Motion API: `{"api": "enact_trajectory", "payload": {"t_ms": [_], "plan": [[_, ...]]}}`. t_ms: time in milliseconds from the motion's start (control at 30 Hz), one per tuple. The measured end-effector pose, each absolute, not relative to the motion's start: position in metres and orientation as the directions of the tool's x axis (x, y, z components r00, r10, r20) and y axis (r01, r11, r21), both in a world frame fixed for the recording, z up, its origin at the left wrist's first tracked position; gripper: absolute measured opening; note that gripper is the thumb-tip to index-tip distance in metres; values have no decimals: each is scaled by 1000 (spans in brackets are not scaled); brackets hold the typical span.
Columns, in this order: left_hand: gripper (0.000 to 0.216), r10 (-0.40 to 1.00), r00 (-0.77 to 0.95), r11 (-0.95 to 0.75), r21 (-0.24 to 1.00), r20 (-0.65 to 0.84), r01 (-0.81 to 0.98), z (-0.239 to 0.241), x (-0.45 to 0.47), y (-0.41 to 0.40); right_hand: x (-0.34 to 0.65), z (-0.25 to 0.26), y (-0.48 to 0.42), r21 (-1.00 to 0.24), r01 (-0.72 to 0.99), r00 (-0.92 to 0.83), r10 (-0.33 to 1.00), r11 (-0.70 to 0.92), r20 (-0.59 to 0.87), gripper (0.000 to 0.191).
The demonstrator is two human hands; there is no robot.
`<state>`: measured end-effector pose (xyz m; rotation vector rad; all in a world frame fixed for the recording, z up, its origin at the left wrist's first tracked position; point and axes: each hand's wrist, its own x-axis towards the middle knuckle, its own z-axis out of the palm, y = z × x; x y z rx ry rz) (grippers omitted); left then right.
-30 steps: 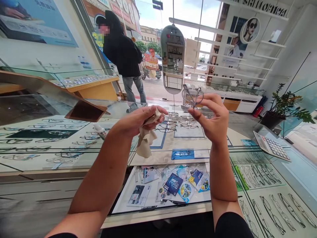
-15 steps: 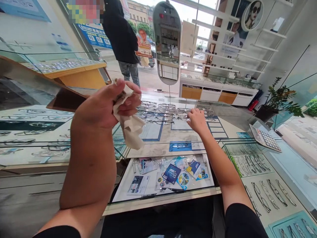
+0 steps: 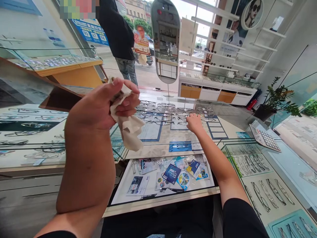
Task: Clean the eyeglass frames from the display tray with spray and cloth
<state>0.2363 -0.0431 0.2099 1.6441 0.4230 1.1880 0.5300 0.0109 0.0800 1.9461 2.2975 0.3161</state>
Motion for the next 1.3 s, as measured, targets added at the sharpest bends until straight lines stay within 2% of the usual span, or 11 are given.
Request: {"api": "enact_trajectory", "payload": {"t_ms": [167,367,600,867,1033,1300], "plan": [[47,738,473,-393,877,481,-277,209,234,-39,531,82,11,221,962,-173,985,163,26,31],[56,798,423,-341,901,428,-267,214,239,-49,527,86,8,213,961,-180,984,176,-1,29],[54,854,361,-300,922,374,-246,221,244,-65,530,92,13,171,967,-185,982,190,-44,29],[56,850,370,-330,927,374,-180,220,242,-65,541,92,47,133,988,-80,997,80,-1,33],[56,848,360,-397,916,389,-56,216,238,-62,540,83,60,135,988,-77,997,80,-27,25],[65,845,355,-425,905,399,-6,216,235,-64,542,89,59,134,984,-113,992,119,-56,22]]}}
